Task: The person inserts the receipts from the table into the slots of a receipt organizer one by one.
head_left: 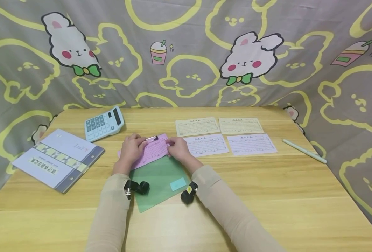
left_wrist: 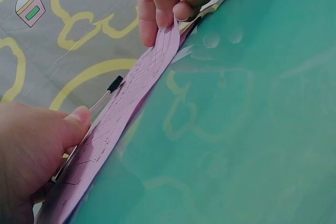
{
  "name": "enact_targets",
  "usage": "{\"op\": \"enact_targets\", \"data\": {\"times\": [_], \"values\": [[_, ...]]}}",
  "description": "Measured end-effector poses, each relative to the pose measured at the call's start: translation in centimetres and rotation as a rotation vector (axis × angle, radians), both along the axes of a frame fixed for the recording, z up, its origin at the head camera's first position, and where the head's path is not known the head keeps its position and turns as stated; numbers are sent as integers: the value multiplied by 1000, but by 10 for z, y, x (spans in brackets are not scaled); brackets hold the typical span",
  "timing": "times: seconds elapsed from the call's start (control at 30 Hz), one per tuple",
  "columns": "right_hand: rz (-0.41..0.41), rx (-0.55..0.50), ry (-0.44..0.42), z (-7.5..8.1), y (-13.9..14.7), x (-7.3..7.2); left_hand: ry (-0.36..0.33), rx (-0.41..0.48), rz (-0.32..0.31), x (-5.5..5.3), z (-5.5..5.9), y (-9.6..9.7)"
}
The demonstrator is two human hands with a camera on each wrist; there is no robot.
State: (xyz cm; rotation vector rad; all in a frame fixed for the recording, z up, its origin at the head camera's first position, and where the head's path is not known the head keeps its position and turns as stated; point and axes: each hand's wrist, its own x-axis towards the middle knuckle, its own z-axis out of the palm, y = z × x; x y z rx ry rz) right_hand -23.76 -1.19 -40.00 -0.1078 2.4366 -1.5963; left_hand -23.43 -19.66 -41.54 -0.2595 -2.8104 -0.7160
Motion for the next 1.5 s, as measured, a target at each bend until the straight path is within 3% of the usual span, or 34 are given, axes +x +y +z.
{"op": "enact_targets", "data": {"times": [0.6,1.17,1.5], "values": [[-58,13,33,-3,-2,3,-1,-18,-8,1,2,1],[-85,-50,-5,-4,-2,4,-42,-31,-2,2,4,2],[-98,-47,-7,-2,-2,5,-28,-45,6,2,4,2]]}}
